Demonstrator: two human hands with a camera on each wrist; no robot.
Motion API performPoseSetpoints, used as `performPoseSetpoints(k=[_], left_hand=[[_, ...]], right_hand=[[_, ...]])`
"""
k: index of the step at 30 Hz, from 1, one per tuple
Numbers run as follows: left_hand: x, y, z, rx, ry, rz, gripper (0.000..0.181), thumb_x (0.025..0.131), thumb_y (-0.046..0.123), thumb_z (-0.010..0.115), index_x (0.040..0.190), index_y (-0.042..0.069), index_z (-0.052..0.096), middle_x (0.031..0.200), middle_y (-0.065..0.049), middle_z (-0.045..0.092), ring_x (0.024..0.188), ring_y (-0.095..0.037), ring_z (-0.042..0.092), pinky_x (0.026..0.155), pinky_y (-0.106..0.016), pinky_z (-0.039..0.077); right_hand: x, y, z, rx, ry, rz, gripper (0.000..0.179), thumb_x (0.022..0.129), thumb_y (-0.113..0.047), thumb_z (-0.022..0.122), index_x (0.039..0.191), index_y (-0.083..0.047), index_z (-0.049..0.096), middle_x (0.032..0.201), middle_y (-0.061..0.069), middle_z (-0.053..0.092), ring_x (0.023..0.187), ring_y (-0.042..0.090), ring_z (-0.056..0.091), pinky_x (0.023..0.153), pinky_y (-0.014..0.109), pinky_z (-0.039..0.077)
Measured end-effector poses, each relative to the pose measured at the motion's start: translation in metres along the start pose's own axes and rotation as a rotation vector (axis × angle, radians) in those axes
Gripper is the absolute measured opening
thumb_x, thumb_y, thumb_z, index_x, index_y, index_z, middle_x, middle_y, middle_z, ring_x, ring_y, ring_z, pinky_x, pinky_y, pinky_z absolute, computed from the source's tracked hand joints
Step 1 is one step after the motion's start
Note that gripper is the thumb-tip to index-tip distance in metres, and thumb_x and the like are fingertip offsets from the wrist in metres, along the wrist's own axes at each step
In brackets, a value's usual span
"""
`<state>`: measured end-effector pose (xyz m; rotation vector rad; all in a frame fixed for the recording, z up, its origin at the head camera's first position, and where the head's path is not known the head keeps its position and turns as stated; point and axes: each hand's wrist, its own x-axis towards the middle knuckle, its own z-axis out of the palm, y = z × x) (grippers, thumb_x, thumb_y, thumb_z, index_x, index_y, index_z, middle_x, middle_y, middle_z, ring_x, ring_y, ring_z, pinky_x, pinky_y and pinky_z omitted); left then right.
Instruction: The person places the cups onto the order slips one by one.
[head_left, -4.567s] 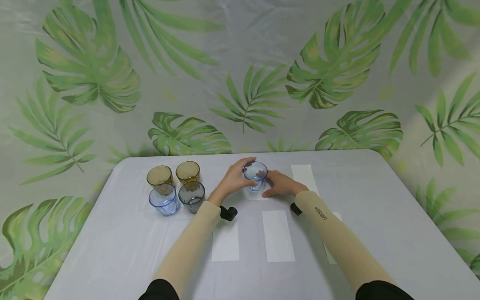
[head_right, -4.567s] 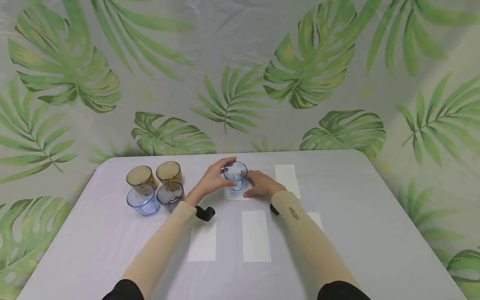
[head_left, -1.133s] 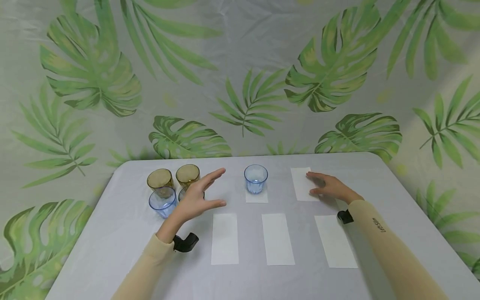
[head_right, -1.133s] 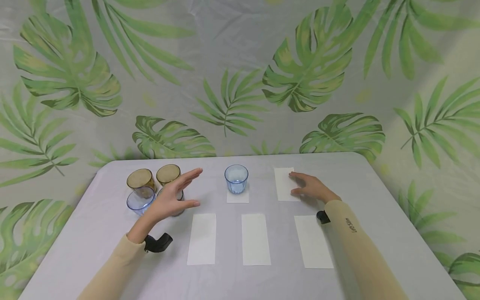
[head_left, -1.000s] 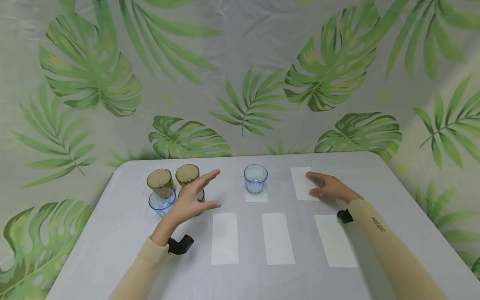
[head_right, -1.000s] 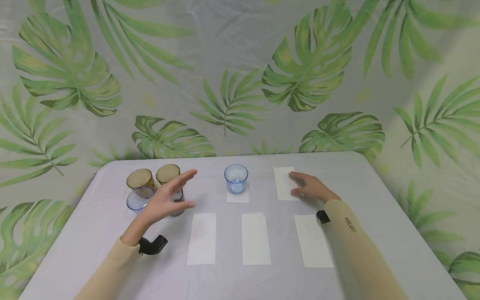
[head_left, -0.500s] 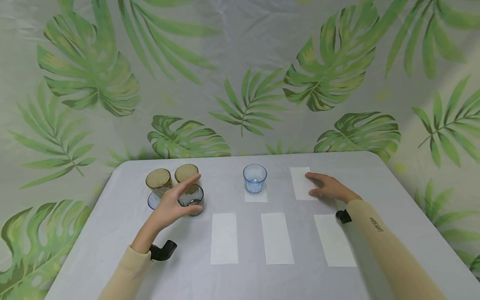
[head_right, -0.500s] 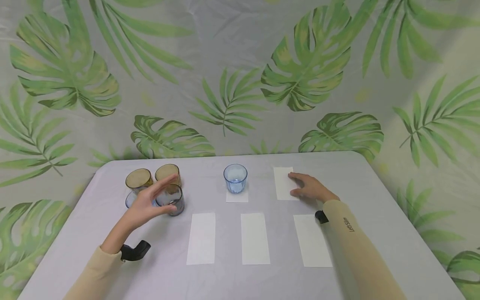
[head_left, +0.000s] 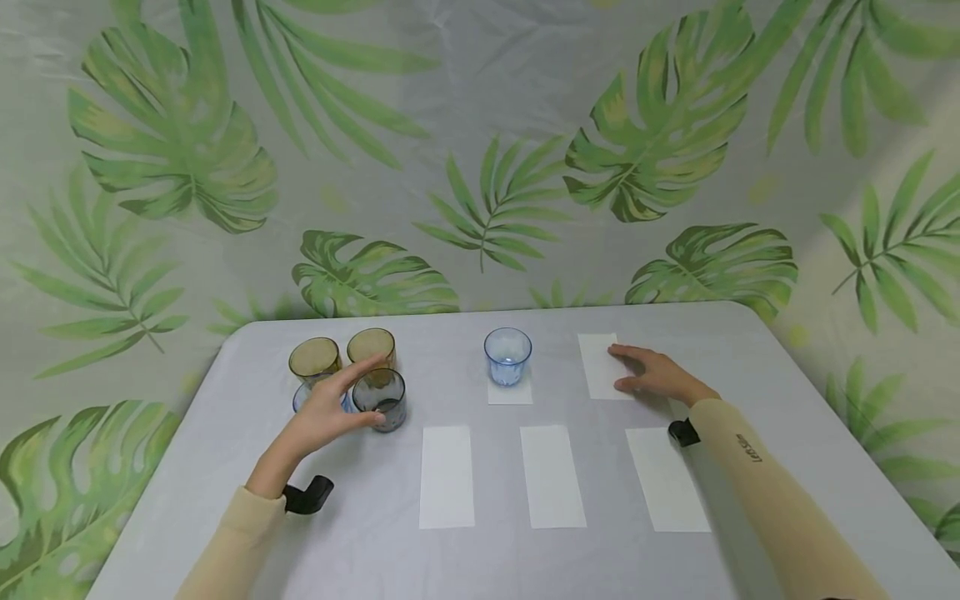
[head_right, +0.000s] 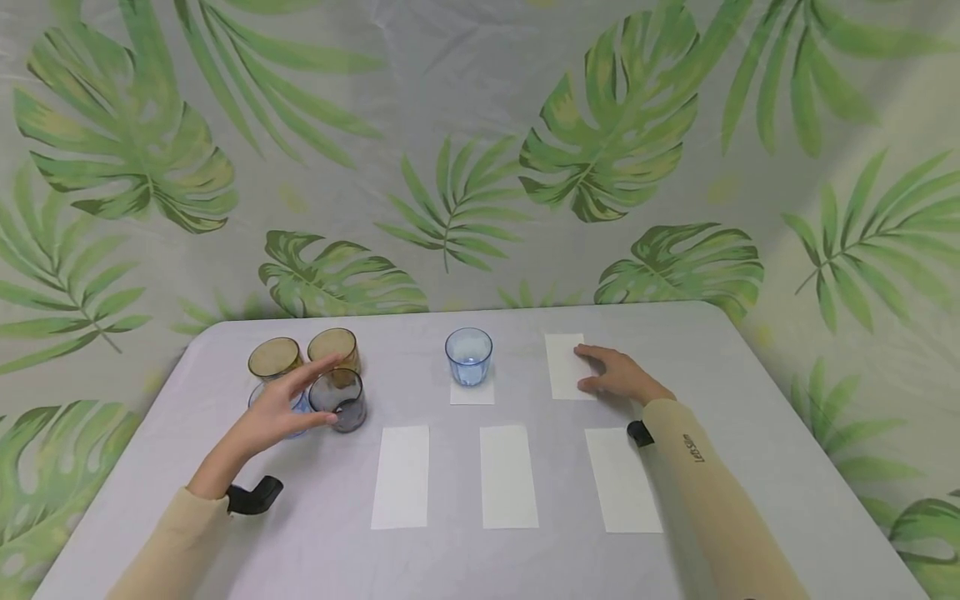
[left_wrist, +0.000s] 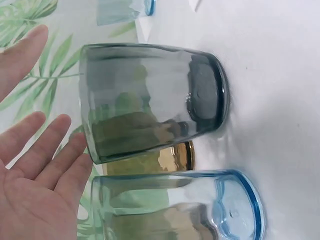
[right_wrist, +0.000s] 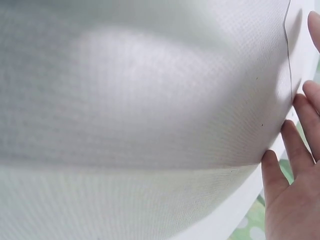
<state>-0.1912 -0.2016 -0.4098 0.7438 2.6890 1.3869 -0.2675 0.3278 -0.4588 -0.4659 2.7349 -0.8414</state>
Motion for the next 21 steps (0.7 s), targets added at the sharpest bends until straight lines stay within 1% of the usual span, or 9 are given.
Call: performPoseSetpoints(k=[5, 8, 14, 21], left_hand=[[0.003, -0.005, -0.001, 0.084, -0.012, -0.014, 0.082, 0.077, 0.018, 0.082, 0.146, 0.007, 0.039, 0.146, -0.013, 0.041, 0.134, -0.037, 0.034, 0.105, -0.057, 0.031], [0.006, -0.008, -0.001, 0.125, -0.017, -0.011, 0.082, 0.077, 0.019, 0.082, 0.145, 0.006, 0.039, 0.145, -0.015, 0.042, 0.131, -0.038, 0.037, 0.102, -0.059, 0.034], [0.008, -0.01, -0.001, 0.143, -0.027, 0.006, 0.08, 0.077, 0.018, 0.081, 0.144, 0.003, 0.04, 0.143, -0.018, 0.043, 0.129, -0.04, 0.039, 0.101, -0.059, 0.035], [0.006, -0.012, -0.002, 0.192, -0.039, -0.008, 0.081, 0.076, 0.017, 0.082, 0.145, 0.004, 0.04, 0.143, -0.019, 0.042, 0.128, -0.04, 0.04, 0.1, -0.059, 0.036]], right_hand=[[0.001, 0.002, 0.001, -0.003, 0.003, -0.001, 0.072, 0.087, -0.028, 0.071, 0.144, 0.001, 0.039, 0.146, 0.03, 0.029, 0.135, 0.05, 0.02, 0.108, 0.062, 0.017], [0.001, 0.003, 0.002, 0.005, 0.003, -0.002, 0.072, 0.087, -0.028, 0.072, 0.144, 0.001, 0.038, 0.147, 0.03, 0.029, 0.135, 0.05, 0.02, 0.108, 0.062, 0.017], [0.0, 0.004, 0.002, 0.0, 0.005, -0.017, 0.073, 0.086, -0.025, 0.072, 0.144, 0.003, 0.038, 0.147, 0.03, 0.028, 0.135, 0.049, 0.019, 0.108, 0.062, 0.016], [-0.001, 0.005, 0.003, 0.022, -0.002, -0.014, 0.073, 0.087, -0.025, 0.072, 0.145, 0.002, 0.037, 0.149, 0.029, 0.025, 0.136, 0.049, 0.017, 0.108, 0.062, 0.016]])
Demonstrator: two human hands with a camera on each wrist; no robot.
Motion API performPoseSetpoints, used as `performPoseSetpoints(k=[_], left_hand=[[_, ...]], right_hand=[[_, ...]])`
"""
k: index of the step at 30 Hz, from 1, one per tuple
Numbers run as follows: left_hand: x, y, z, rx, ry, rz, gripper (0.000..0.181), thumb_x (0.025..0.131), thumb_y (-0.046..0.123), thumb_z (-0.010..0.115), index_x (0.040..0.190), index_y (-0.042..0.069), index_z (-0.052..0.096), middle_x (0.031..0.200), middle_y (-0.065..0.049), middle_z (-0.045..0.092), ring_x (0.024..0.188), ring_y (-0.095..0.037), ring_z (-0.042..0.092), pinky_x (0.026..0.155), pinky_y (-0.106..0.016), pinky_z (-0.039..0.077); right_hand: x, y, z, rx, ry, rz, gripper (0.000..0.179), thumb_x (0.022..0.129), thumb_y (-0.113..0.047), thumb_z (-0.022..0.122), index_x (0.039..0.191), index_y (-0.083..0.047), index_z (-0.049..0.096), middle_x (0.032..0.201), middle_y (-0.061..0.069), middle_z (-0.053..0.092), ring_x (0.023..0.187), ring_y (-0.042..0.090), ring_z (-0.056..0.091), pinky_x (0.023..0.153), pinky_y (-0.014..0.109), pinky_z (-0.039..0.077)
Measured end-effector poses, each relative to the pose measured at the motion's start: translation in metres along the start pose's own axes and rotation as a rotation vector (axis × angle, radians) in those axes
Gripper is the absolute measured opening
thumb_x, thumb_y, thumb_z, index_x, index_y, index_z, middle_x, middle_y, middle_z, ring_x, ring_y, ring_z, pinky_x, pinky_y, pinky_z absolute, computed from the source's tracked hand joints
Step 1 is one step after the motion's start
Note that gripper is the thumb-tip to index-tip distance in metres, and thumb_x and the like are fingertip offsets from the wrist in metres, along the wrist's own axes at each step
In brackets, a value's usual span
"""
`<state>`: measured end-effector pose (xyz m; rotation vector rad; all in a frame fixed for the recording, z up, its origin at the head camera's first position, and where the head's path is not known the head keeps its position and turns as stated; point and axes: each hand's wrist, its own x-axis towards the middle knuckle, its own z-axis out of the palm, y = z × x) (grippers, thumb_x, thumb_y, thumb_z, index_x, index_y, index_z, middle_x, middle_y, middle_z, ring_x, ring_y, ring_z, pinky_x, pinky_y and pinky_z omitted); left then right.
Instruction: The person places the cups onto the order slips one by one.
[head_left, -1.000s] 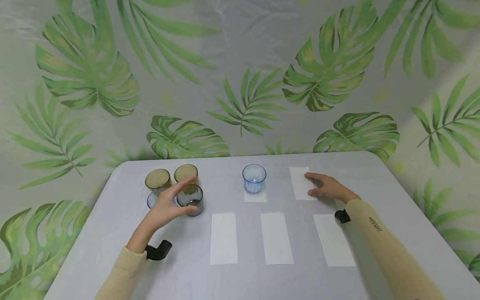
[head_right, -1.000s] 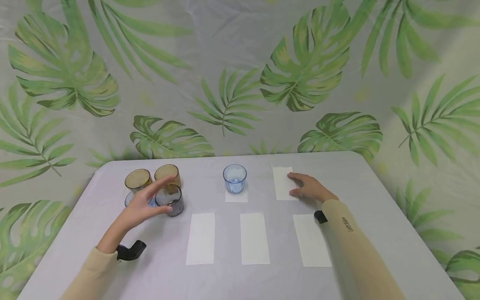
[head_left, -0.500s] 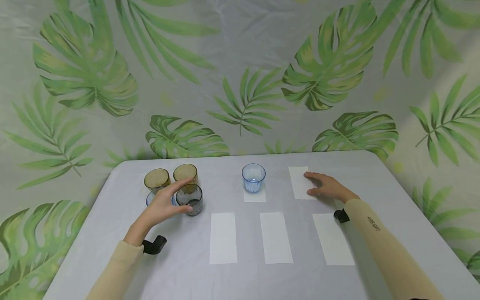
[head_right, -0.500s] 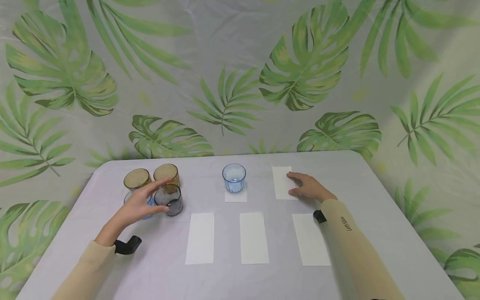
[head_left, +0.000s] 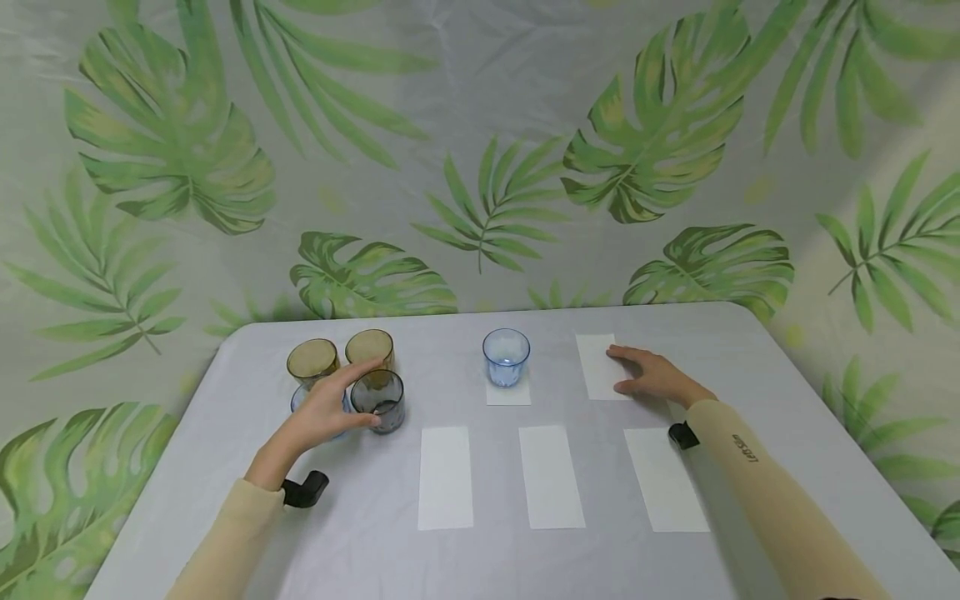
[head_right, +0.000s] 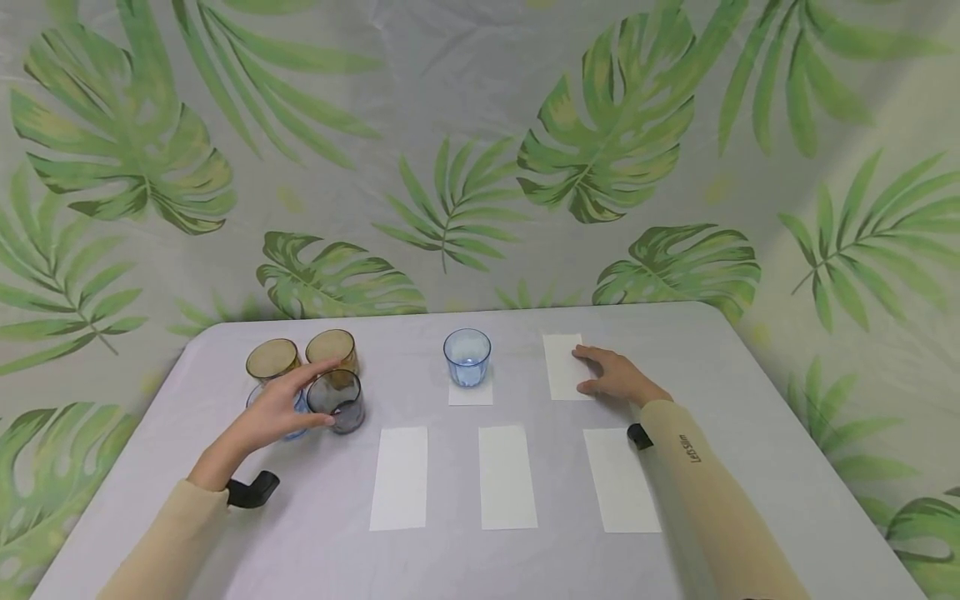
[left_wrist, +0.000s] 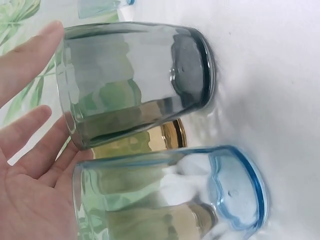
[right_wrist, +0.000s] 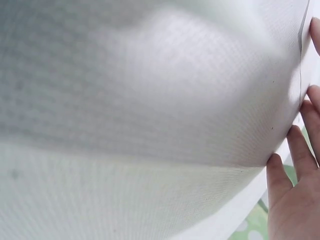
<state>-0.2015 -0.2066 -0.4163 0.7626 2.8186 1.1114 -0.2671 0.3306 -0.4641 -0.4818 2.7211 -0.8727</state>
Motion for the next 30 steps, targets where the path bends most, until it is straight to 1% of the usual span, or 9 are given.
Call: performPoseSetpoints(k=[3, 7, 11, 14, 21, 26, 30], left_hand=[[0.0, -0.001, 0.0, 0.035, -0.006, 0.01, 0.081, 0.075, 0.016, 0.083, 0.144, 0.004, 0.042, 0.142, -0.02, 0.044, 0.127, -0.041, 0.041, 0.099, -0.059, 0.037], [0.001, 0.0, 0.001, 0.077, -0.009, 0.035, 0.081, 0.073, 0.014, 0.084, 0.142, 0.003, 0.044, 0.139, -0.021, 0.046, 0.126, -0.041, 0.043, 0.099, -0.061, 0.034], [0.002, 0.001, 0.0, 0.076, -0.023, 0.043, 0.08, 0.072, 0.012, 0.085, 0.141, 0.004, 0.045, 0.139, -0.02, 0.047, 0.126, -0.04, 0.043, 0.1, -0.062, 0.033], [0.004, 0.002, 0.0, 0.076, -0.044, 0.041, 0.08, 0.072, 0.013, 0.085, 0.141, 0.004, 0.045, 0.14, -0.019, 0.046, 0.126, -0.039, 0.043, 0.1, -0.06, 0.035], [0.006, 0.005, 0.0, 0.092, -0.075, 0.051, 0.08, 0.072, 0.013, 0.085, 0.14, 0.001, 0.044, 0.139, -0.02, 0.046, 0.126, -0.039, 0.043, 0.1, -0.057, 0.038], [0.008, 0.007, 0.001, 0.105, -0.071, 0.066, 0.078, 0.072, 0.015, 0.085, 0.138, 0.001, 0.046, 0.136, -0.02, 0.049, 0.123, -0.038, 0.047, 0.097, -0.057, 0.04], [0.008, 0.009, 0.005, 0.083, -0.048, 0.06, 0.076, 0.073, 0.018, 0.085, 0.137, 0.002, 0.048, 0.135, -0.018, 0.05, 0.12, -0.036, 0.049, 0.095, -0.055, 0.042]], right_hand=[[0.0, 0.001, 0.0, 0.001, -0.002, 0.003, 0.073, 0.087, -0.026, 0.072, 0.145, 0.002, 0.037, 0.149, 0.029, 0.025, 0.136, 0.049, 0.017, 0.108, 0.062, 0.016], [0.0, 0.001, 0.001, -0.013, -0.001, -0.004, 0.073, 0.087, -0.026, 0.071, 0.145, 0.002, 0.037, 0.149, 0.029, 0.025, 0.136, 0.049, 0.017, 0.108, 0.062, 0.016], [0.0, 0.0, 0.001, -0.013, 0.001, -0.007, 0.073, 0.087, -0.025, 0.071, 0.144, 0.002, 0.037, 0.149, 0.029, 0.025, 0.136, 0.049, 0.017, 0.108, 0.062, 0.016], [-0.001, -0.001, 0.001, -0.007, 0.002, -0.01, 0.072, 0.087, -0.024, 0.071, 0.144, 0.003, 0.037, 0.149, 0.029, 0.025, 0.136, 0.049, 0.017, 0.108, 0.062, 0.015], [-0.001, -0.001, 0.001, -0.008, 0.005, -0.008, 0.071, 0.087, -0.024, 0.071, 0.144, 0.003, 0.037, 0.149, 0.029, 0.026, 0.136, 0.049, 0.017, 0.108, 0.062, 0.016], [-0.002, -0.002, 0.0, -0.007, 0.005, -0.006, 0.072, 0.087, -0.024, 0.071, 0.144, 0.003, 0.037, 0.149, 0.03, 0.026, 0.136, 0.049, 0.017, 0.108, 0.063, 0.015], [-0.001, -0.001, 0.0, -0.004, 0.0, 0.004, 0.072, 0.087, -0.025, 0.071, 0.144, 0.002, 0.037, 0.149, 0.029, 0.025, 0.136, 0.049, 0.017, 0.108, 0.063, 0.015]])
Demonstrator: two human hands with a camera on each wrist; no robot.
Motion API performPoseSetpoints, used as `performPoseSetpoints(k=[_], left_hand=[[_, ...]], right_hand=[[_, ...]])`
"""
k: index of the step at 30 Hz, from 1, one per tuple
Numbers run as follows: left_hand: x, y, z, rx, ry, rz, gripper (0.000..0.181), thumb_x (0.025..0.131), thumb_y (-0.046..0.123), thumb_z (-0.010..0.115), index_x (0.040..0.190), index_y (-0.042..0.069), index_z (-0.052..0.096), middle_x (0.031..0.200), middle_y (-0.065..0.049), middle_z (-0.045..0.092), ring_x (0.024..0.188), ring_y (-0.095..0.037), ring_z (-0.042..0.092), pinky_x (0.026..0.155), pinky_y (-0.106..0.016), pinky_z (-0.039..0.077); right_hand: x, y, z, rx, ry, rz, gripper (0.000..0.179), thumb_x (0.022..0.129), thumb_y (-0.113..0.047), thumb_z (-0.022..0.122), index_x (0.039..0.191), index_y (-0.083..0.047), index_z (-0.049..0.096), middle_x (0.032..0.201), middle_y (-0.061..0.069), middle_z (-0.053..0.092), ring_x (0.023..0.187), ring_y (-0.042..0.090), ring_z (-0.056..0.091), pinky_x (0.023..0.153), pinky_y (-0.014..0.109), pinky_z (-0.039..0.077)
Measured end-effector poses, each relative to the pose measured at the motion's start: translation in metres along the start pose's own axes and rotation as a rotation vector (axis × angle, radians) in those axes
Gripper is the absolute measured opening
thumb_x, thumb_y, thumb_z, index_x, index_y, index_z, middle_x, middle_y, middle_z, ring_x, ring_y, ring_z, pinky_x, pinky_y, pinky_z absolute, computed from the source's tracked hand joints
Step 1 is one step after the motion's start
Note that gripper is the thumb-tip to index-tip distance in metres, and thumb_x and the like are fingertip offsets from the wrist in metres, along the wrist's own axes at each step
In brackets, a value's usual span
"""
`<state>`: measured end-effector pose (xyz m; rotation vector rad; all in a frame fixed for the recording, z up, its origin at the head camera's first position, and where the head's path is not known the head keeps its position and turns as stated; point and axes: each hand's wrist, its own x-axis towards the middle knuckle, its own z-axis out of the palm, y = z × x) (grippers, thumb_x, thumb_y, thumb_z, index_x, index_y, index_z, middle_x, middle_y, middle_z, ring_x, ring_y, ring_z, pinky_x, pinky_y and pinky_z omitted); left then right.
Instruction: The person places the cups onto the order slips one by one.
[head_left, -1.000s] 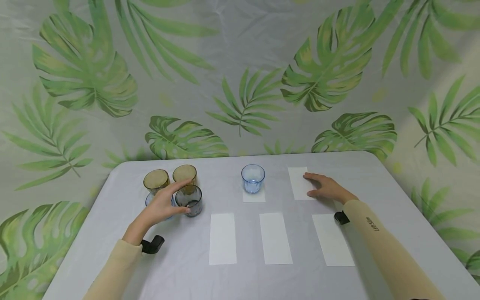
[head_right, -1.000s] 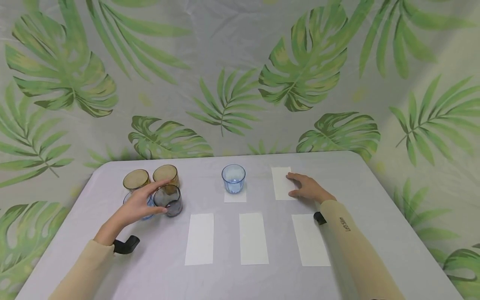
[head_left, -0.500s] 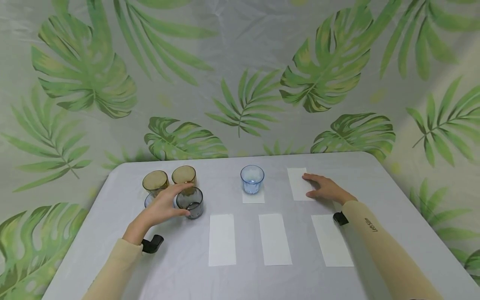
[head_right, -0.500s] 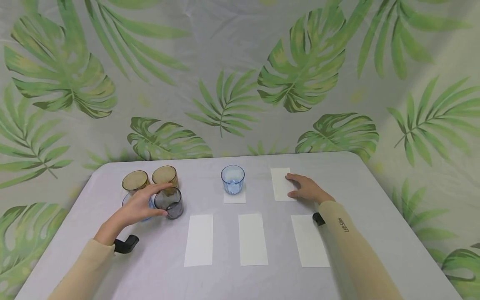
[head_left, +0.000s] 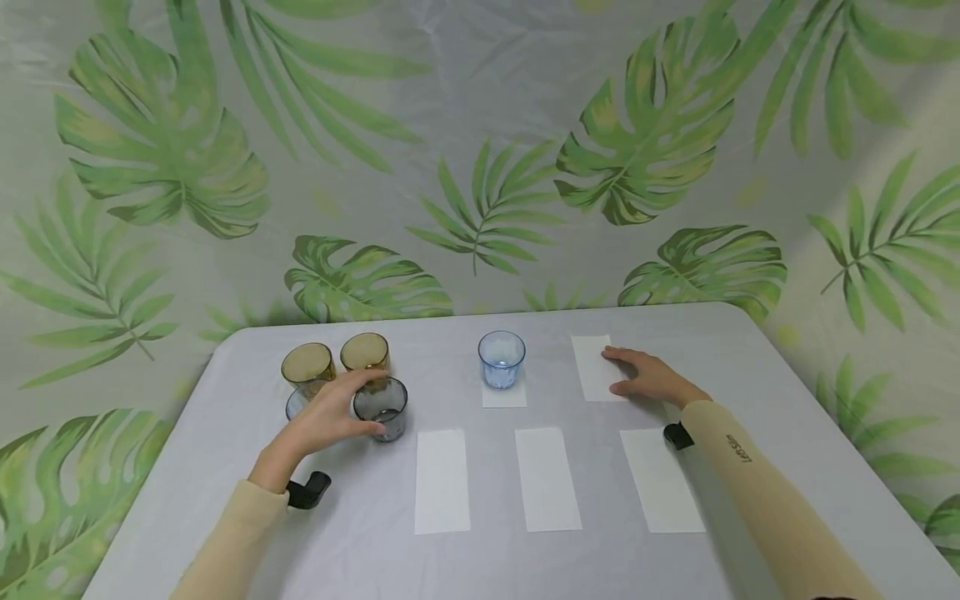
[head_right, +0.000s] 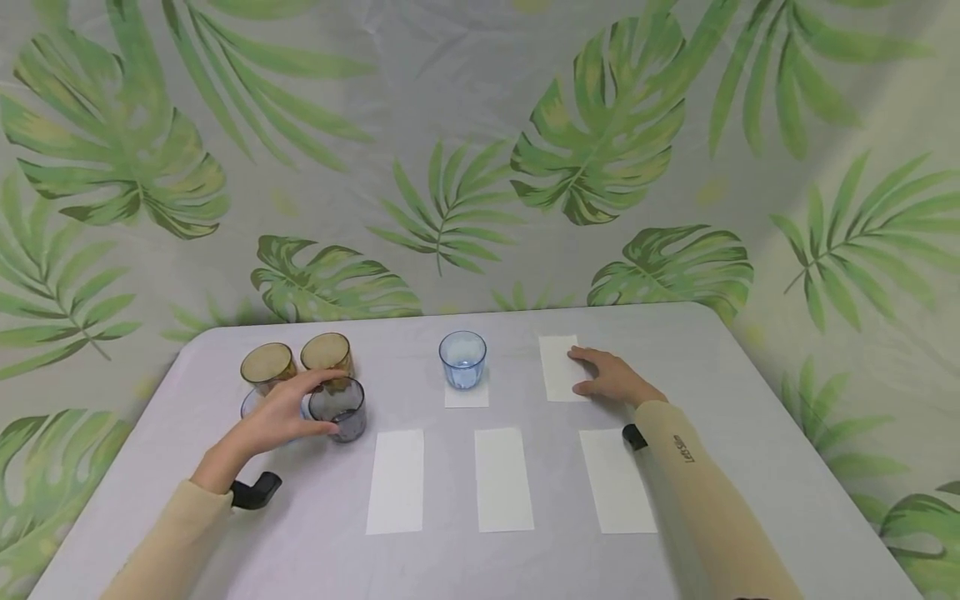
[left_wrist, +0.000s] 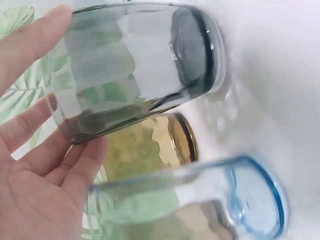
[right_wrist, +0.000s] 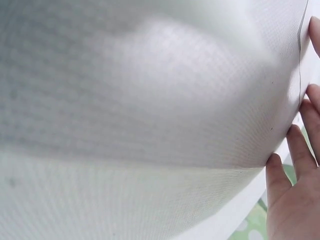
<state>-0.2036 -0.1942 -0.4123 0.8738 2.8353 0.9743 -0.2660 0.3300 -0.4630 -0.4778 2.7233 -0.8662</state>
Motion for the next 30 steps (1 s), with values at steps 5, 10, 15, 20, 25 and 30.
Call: performPoseSetpoints(k=[5, 10, 15, 20, 25, 30], left_hand=[[0.001, 0.007, 0.006, -0.062, 0.043, 0.006, 0.075, 0.074, 0.023, 0.084, 0.138, 0.007, 0.048, 0.137, -0.013, 0.05, 0.122, -0.033, 0.048, 0.096, -0.054, 0.042], [0.007, 0.019, 0.011, -0.151, 0.063, 0.053, 0.075, 0.074, 0.019, 0.084, 0.138, 0.007, 0.048, 0.137, -0.011, 0.05, 0.123, -0.031, 0.048, 0.098, -0.05, 0.043], [0.016, 0.033, 0.021, -0.24, 0.066, 0.107, 0.075, 0.074, 0.014, 0.085, 0.139, 0.007, 0.047, 0.135, -0.011, 0.051, 0.12, -0.028, 0.051, 0.099, -0.045, 0.044], [0.027, 0.049, 0.03, -0.272, 0.051, 0.178, 0.076, 0.074, 0.015, 0.084, 0.14, 0.008, 0.047, 0.135, -0.01, 0.051, 0.12, -0.026, 0.051, 0.098, -0.043, 0.045], [0.038, 0.062, 0.04, -0.279, 0.029, 0.237, 0.074, 0.075, 0.016, 0.083, 0.139, 0.006, 0.047, 0.135, -0.008, 0.052, 0.118, -0.026, 0.053, 0.098, -0.042, 0.045], [0.05, 0.073, 0.051, -0.297, 0.002, 0.264, 0.074, 0.076, 0.015, 0.083, 0.14, 0.006, 0.046, 0.135, -0.008, 0.051, 0.118, -0.024, 0.052, 0.099, -0.039, 0.045]], right_hand=[[0.0, 0.002, 0.0, 0.001, -0.004, -0.008, 0.071, 0.087, -0.025, 0.071, 0.144, 0.003, 0.037, 0.149, 0.029, 0.025, 0.136, 0.049, 0.017, 0.108, 0.063, 0.015], [0.0, 0.003, 0.0, -0.012, -0.004, -0.008, 0.071, 0.088, -0.026, 0.071, 0.144, 0.002, 0.038, 0.149, 0.029, 0.025, 0.136, 0.049, 0.017, 0.108, 0.063, 0.015], [0.001, 0.003, 0.0, -0.015, -0.005, -0.003, 0.072, 0.088, -0.027, 0.071, 0.145, 0.001, 0.038, 0.149, 0.029, 0.025, 0.136, 0.049, 0.017, 0.108, 0.063, 0.016], [0.0, 0.002, 0.0, -0.012, -0.009, -0.008, 0.071, 0.088, -0.025, 0.07, 0.144, 0.003, 0.037, 0.149, 0.029, 0.025, 0.136, 0.049, 0.017, 0.108, 0.063, 0.015], [-0.001, 0.0, -0.001, -0.007, -0.009, -0.016, 0.071, 0.088, -0.025, 0.07, 0.144, 0.003, 0.037, 0.149, 0.029, 0.025, 0.136, 0.049, 0.017, 0.108, 0.063, 0.015], [-0.002, -0.003, -0.002, -0.008, -0.011, -0.017, 0.071, 0.088, -0.025, 0.07, 0.144, 0.004, 0.037, 0.149, 0.029, 0.025, 0.136, 0.049, 0.016, 0.108, 0.063, 0.015]])
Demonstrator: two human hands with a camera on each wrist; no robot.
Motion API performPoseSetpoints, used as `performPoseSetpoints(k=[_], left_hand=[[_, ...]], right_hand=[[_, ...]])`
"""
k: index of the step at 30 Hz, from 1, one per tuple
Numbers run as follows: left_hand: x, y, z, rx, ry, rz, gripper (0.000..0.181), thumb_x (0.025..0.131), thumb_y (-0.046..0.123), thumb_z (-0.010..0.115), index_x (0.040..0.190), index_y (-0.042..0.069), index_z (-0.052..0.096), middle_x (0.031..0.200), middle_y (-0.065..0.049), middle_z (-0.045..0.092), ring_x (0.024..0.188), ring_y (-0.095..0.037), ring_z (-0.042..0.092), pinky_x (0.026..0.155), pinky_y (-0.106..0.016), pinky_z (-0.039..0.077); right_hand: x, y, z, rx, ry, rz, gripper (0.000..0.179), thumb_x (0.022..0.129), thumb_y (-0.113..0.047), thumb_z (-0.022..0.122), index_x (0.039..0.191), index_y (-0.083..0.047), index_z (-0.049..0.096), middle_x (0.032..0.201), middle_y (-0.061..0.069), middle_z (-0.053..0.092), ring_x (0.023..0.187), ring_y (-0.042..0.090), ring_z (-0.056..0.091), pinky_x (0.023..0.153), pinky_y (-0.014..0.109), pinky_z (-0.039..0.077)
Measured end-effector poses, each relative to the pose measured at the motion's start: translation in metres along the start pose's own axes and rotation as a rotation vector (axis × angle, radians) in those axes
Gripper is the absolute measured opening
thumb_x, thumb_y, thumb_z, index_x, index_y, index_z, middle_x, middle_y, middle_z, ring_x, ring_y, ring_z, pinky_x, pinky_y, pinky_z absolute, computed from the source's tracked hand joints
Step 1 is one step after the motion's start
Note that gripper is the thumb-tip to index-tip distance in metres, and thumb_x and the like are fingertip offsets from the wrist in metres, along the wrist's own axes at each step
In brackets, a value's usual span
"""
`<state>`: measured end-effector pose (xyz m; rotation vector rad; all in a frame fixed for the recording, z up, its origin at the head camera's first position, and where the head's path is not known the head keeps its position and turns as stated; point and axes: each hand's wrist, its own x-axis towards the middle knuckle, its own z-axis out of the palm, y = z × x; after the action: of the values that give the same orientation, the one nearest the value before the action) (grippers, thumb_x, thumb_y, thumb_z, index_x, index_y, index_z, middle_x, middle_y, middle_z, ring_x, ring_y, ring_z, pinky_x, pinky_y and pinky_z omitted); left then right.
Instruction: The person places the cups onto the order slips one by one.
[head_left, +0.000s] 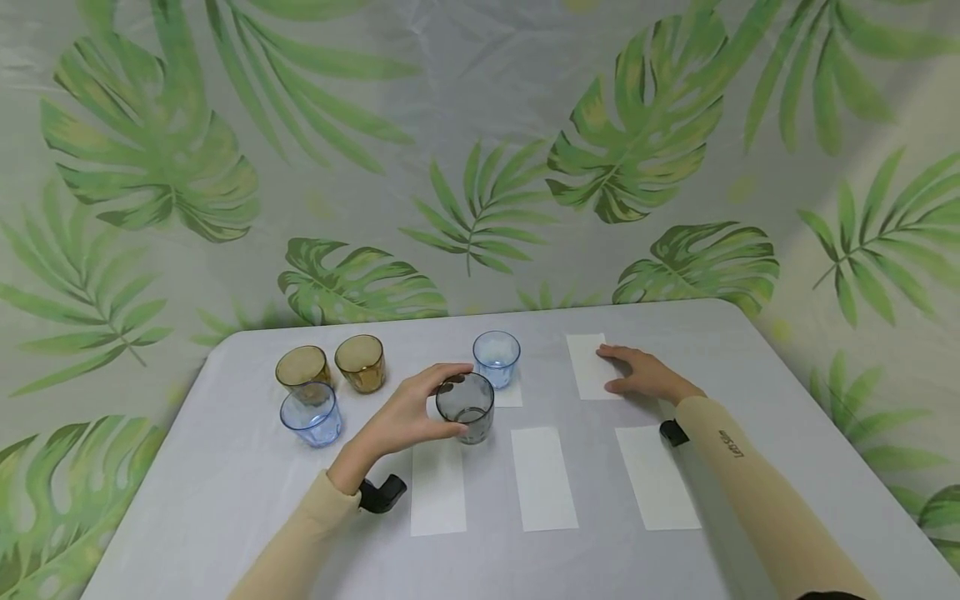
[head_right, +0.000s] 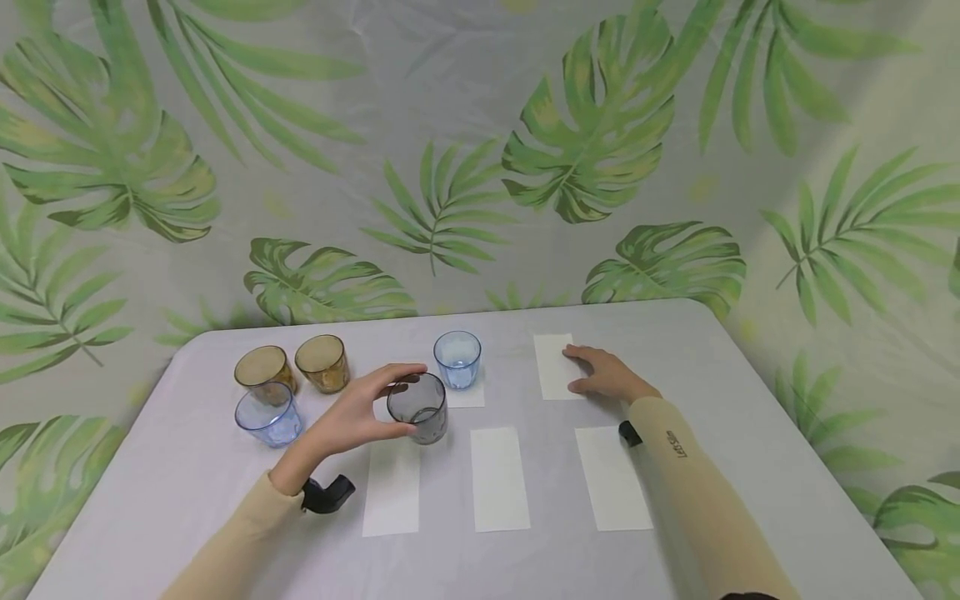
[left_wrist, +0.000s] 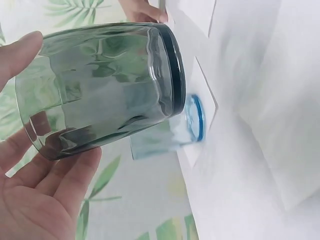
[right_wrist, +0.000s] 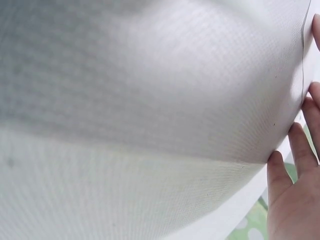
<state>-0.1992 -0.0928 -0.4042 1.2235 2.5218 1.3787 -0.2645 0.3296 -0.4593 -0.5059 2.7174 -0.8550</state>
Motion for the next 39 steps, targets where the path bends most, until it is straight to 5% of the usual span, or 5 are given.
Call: performPoseSetpoints(k=[20, 39], left_hand=[[0.06, 0.006, 0.051, -0.023, -0.027, 0.048, 0.073, 0.076, 0.019, 0.083, 0.139, 0.006, 0.048, 0.136, -0.006, 0.052, 0.118, -0.021, 0.052, 0.098, -0.029, 0.045], [0.106, 0.003, 0.088, 0.013, -0.085, -0.014, 0.075, 0.077, 0.025, 0.082, 0.141, 0.01, 0.046, 0.136, -0.003, 0.051, 0.117, -0.019, 0.051, 0.097, -0.026, 0.043]], right_hand=[[0.003, 0.002, 0.002, -0.005, -0.002, 0.029, 0.071, 0.088, -0.025, 0.07, 0.144, 0.002, 0.037, 0.149, 0.029, 0.025, 0.136, 0.049, 0.017, 0.108, 0.063, 0.015], [0.003, 0.001, 0.002, -0.022, 0.008, 0.047, 0.069, 0.088, -0.023, 0.07, 0.144, 0.001, 0.038, 0.149, 0.029, 0.027, 0.136, 0.049, 0.019, 0.108, 0.063, 0.016]])
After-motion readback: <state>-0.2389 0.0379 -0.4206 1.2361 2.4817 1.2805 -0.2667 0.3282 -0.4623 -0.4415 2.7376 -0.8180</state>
